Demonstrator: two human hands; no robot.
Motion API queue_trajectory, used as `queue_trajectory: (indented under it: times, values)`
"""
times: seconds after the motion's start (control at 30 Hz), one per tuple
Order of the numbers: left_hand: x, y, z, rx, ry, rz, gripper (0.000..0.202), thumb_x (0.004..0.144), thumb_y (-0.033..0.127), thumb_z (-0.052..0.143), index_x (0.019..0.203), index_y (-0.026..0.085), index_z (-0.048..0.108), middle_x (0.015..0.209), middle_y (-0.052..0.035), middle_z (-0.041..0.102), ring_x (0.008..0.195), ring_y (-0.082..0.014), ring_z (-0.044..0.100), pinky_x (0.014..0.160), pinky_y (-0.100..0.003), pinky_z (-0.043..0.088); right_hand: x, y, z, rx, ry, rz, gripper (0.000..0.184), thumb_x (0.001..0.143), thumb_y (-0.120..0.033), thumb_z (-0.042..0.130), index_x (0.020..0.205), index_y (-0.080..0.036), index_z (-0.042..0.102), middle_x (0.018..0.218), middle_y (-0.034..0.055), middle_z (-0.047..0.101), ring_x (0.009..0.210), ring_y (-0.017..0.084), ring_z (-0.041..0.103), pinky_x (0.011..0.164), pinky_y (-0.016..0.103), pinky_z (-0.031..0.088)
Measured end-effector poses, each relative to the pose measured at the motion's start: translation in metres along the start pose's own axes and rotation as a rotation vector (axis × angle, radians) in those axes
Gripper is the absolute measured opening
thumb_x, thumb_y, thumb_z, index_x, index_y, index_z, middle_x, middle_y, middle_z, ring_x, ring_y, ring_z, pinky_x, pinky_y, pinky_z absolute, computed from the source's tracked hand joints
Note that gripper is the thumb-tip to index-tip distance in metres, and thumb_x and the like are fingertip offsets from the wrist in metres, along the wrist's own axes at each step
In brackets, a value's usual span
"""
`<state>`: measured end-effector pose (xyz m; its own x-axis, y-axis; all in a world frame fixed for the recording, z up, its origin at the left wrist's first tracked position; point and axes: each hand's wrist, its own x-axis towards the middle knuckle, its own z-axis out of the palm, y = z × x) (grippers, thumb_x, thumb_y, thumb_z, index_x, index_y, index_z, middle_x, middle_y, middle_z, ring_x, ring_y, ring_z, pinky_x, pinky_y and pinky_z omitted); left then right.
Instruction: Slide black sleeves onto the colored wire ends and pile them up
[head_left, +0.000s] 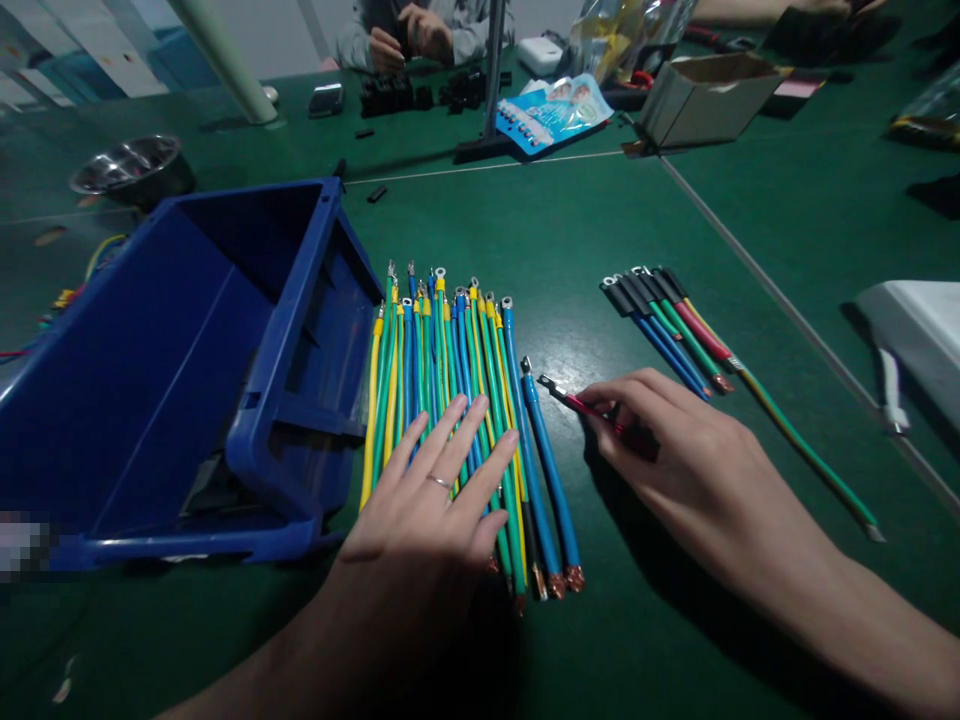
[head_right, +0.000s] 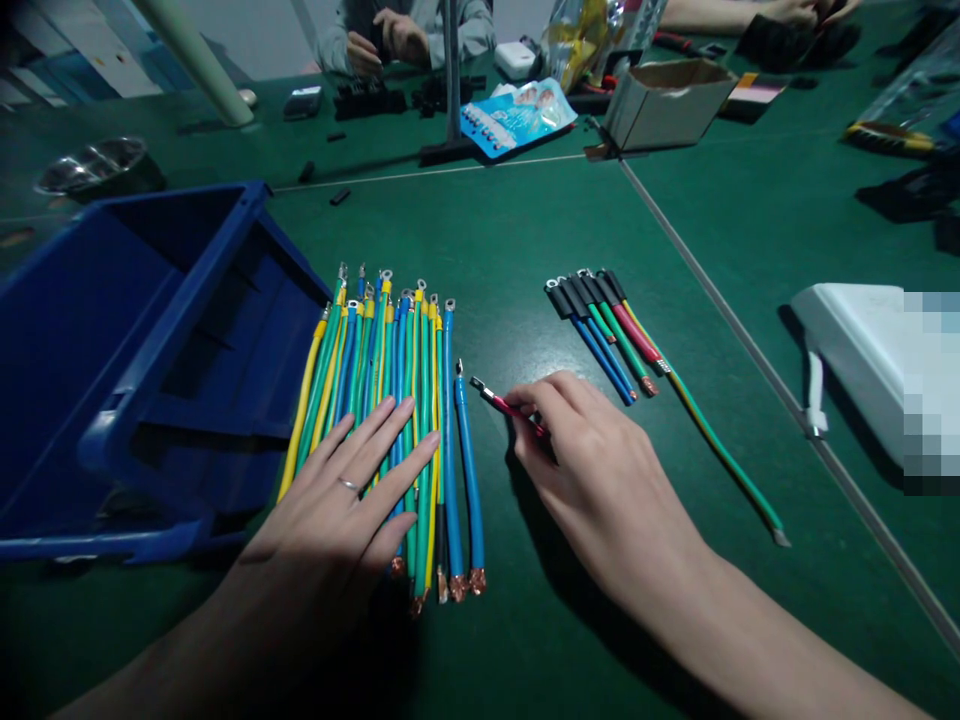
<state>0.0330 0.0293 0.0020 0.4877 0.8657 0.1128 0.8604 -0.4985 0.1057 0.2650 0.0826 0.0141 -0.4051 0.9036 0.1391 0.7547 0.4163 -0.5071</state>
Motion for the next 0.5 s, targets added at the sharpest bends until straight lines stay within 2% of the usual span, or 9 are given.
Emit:
queue_trajectory:
  times: [0.2, 0.33, 0.43, 0.5]
  values:
    - [0.000, -0.001, 0.001, -0.009, -0.013, -0.006, 0.048, 0.091, 0.015, 0.053, 0.139, 0.020, 0.054, 0.152, -0.0167, 0.039, 0.142, -0.0329, 0.037, 0.111, -0.055, 0.039, 0.000, 0.005, 0.002, -0.045, 0.053, -0.059, 0.019, 0.100, -0.026, 0.041, 0.105, -0.020, 0.059, 0.104, 0.0089, 0.062, 0.091, 0.020, 0.061, 0.073, 0.033, 0.048]
    - [-0.002, 0.000, 0.002, -0.034, 0.033, 0.007, 0.049, 0.092, 0.017, 0.051, 0.141, 0.019, 0.051, 0.153, -0.0165, 0.039, 0.142, -0.0327, 0.036, 0.110, -0.057, 0.038, 0.001, 0.010, 0.002, -0.035, 0.071, -0.090, 0.017, 0.100, -0.025, 0.042, 0.105, -0.021, 0.058, 0.103, 0.0075, 0.063, 0.090, 0.019, 0.061, 0.074, 0.031, 0.047]
    - [-0.005, 0.003, -0.001, -0.072, 0.031, 0.013, 0.050, 0.094, 0.017, 0.049, 0.144, 0.017, 0.045, 0.155, -0.0159, 0.037, 0.145, -0.0308, 0.032, 0.113, -0.057, 0.035, 0.004, 0.011, -0.001, 0.035, 0.107, -0.081, 0.015, 0.099, -0.024, 0.045, 0.105, -0.022, 0.059, 0.102, 0.0058, 0.063, 0.089, 0.018, 0.061, 0.075, 0.030, 0.047]
    - [-0.007, 0.005, -0.005, -0.147, 0.024, -0.035, 0.049, 0.095, 0.016, 0.047, 0.144, 0.015, 0.042, 0.156, -0.0146, 0.037, 0.146, -0.0290, 0.030, 0.116, -0.056, 0.031, 0.005, 0.007, -0.004, 0.132, 0.098, -0.061, 0.014, 0.098, -0.023, 0.047, 0.104, -0.021, 0.059, 0.100, 0.0054, 0.062, 0.088, 0.017, 0.060, 0.073, 0.030, 0.046]
